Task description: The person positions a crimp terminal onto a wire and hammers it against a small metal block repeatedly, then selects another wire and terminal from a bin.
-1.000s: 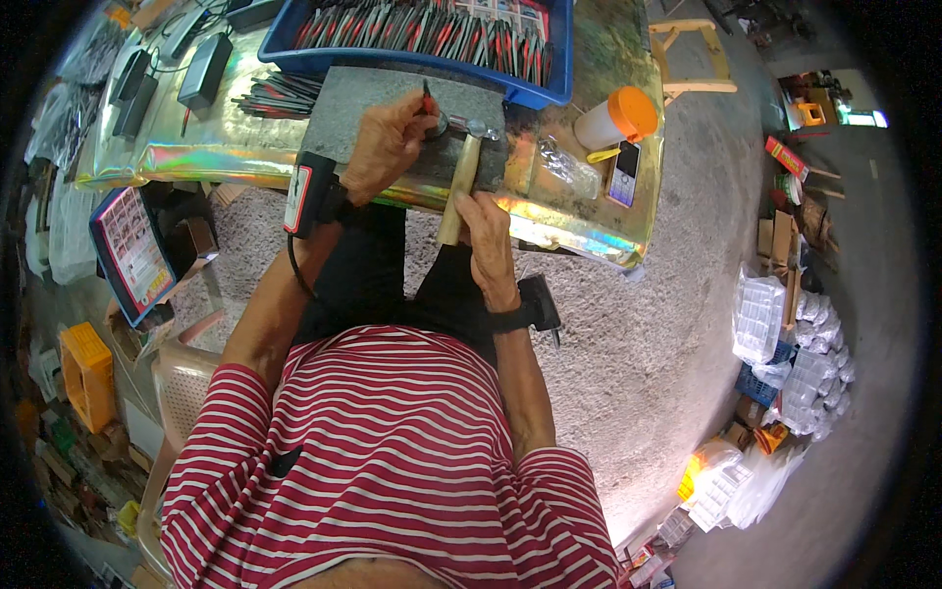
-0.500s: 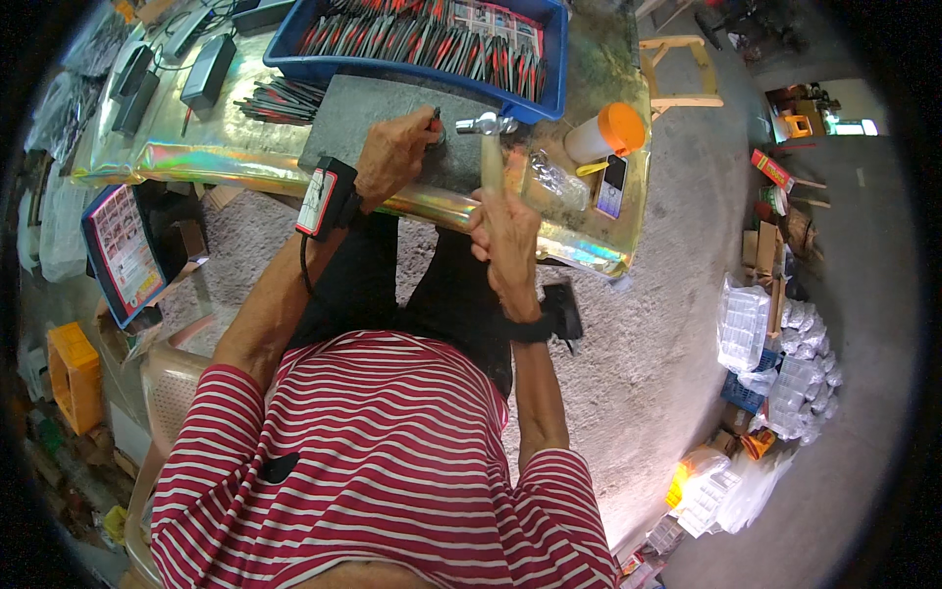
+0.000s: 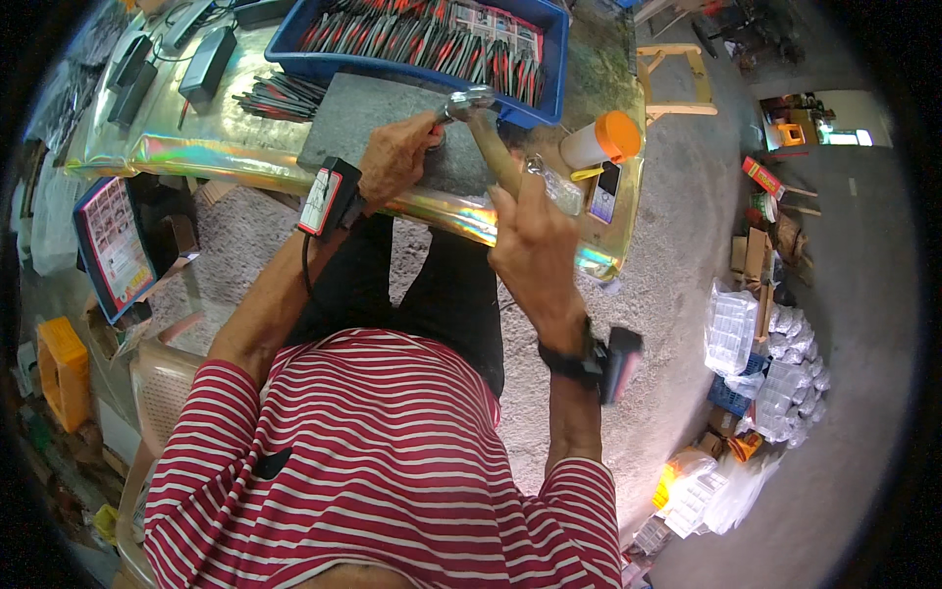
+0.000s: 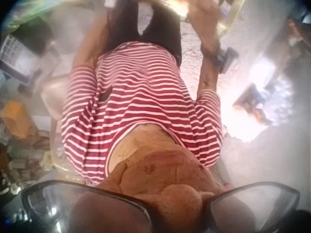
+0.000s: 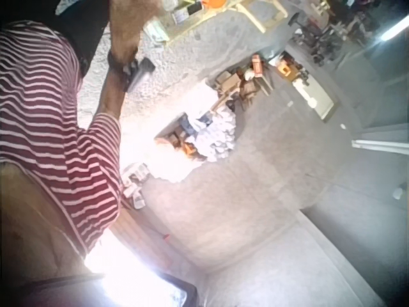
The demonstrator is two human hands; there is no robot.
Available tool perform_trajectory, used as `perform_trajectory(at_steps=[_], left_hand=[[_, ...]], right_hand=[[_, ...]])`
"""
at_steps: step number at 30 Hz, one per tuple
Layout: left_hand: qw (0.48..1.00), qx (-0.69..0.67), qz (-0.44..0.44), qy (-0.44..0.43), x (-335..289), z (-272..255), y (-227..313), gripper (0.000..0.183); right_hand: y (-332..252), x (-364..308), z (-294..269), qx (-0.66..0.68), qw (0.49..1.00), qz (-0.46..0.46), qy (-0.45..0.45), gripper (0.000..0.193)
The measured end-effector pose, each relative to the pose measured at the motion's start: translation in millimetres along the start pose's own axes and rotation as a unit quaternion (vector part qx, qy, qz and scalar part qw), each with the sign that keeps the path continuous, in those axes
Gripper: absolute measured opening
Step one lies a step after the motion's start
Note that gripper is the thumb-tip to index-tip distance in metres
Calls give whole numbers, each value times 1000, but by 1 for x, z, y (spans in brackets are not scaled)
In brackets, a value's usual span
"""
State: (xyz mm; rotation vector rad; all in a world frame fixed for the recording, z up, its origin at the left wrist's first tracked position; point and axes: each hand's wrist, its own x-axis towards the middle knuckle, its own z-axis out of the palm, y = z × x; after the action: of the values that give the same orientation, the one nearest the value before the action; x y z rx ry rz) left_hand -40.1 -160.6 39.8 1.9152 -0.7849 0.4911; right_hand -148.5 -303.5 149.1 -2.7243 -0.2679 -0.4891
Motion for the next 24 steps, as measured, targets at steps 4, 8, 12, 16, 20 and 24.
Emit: perform_trajectory(at_steps=[4,8,12,16,20,24], left_hand=[[1000,2,5,-7,-2,1,-4,12],[1000,3,-14,-17,-2,-2,-4,10],[1000,-6,-3,-6,1,1,-3,9],[1000,4,-18,-15,1,1,-5,9],[1000,14,-7,-18,2,0,-2,9],[1000,-5,-14,-18,0,0,1,9]], right_hand=[[-8,4,-5,79,995,33,47,16],[-26,9,-33,124,981,32,142,17],[-10,0,-7,89,987,12,134,15],[-7,-5,12,15,997,37,65,14],[1,-6,22,146,982,98,69,15],[3,-15,46,400,864,305,4,30]])
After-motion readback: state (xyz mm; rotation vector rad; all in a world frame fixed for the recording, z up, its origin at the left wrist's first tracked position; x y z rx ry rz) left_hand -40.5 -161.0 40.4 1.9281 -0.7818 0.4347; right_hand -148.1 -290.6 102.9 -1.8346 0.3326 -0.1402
